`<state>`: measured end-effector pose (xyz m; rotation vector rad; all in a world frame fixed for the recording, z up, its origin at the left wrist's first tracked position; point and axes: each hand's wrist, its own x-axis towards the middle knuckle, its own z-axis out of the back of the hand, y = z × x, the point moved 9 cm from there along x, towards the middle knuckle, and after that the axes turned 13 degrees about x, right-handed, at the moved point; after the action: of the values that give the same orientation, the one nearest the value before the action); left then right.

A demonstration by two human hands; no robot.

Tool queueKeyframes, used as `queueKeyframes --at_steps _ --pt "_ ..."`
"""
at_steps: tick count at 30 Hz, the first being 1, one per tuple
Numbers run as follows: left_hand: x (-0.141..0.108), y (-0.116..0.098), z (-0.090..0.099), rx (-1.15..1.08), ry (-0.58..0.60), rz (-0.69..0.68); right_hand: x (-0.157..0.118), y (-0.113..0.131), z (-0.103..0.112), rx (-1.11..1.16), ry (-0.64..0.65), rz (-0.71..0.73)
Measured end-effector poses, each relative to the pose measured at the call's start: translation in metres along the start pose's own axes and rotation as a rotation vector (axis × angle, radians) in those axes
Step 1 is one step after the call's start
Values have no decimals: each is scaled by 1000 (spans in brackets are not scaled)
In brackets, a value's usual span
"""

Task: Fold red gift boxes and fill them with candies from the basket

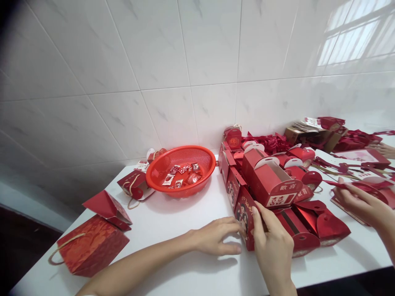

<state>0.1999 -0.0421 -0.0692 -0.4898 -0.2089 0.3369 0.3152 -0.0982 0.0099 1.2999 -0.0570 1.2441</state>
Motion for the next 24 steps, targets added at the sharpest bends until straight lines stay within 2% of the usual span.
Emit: queueKeyframes --at_steps 5,11,15,20,24 --pt "3 9 -4 73 -26 141 -3 2 -2 1 -9 6" --pt "7 16 -5 213 -60 226 -6 3 1 27 -4 -18" --pt "5 16 -7 245 -51 197 -13 8 5 110 -41 -19" --pt "1 10 -12 222 7 149 -23 30 14 262 -162 126" --pt "3 11 -14 245 -5 181 -29 50 1 364 -85 230"
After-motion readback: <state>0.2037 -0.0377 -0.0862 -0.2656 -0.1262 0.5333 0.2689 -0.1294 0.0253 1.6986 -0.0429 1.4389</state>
